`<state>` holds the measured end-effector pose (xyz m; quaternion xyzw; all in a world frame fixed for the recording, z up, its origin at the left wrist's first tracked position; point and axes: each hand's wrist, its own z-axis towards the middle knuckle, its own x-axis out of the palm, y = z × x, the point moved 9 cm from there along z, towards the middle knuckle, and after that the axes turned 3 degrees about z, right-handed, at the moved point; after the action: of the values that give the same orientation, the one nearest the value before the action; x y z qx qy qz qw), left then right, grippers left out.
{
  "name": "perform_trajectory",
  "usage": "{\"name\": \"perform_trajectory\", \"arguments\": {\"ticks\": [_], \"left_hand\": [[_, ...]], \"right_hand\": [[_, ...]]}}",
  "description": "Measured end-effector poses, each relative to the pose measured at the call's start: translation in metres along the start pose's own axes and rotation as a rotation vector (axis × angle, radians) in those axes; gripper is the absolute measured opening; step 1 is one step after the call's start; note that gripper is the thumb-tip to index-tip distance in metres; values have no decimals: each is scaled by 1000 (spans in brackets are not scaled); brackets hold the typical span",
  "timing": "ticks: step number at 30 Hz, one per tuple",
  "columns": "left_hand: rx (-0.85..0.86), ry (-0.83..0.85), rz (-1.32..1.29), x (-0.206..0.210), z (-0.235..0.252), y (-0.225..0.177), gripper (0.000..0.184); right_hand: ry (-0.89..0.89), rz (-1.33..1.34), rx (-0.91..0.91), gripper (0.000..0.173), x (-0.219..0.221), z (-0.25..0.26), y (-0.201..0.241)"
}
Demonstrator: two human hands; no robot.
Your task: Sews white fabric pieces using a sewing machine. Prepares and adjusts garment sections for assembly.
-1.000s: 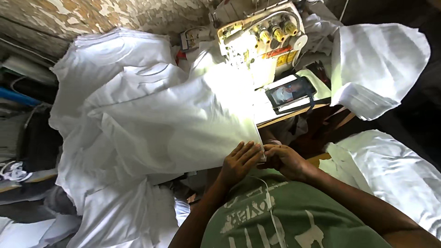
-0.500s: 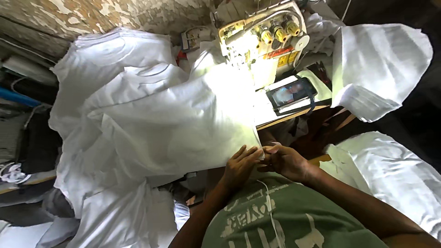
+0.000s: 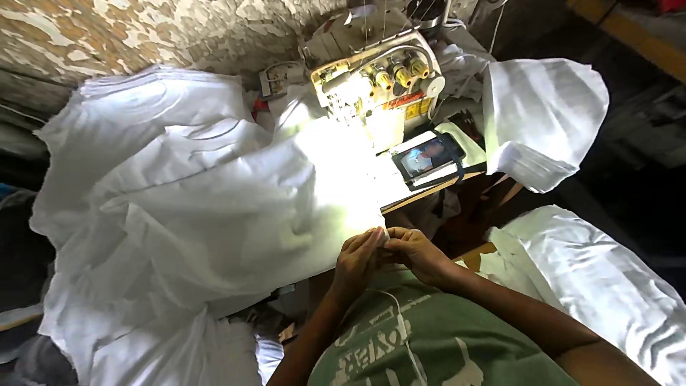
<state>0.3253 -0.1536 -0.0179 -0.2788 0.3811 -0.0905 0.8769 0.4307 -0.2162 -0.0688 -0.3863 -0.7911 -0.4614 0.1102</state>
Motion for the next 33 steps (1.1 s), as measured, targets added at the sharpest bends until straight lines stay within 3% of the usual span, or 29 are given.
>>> {"name": "perform_trajectory", "arguments": {"ticks": [8,14,19,28,33], "left_hand": [[-150,10,-127,-2,3,9,29],[-15,-19,60,-10,11,-4,19],[102,23,156,-6,7,-10,23],[187,46,299,-5,7,-17,20],[113,34,205,-6,11,-15,19]], "right_hand": [[-36,-141,-107,13,-5,-4,9],[24,-198,-149,16,0,-12,12],[17,-132,-114,17,-3,-14,11],[58,-257,-196,15,0,-11,14],[61,-241,-193,15,0,-11,14]]}}
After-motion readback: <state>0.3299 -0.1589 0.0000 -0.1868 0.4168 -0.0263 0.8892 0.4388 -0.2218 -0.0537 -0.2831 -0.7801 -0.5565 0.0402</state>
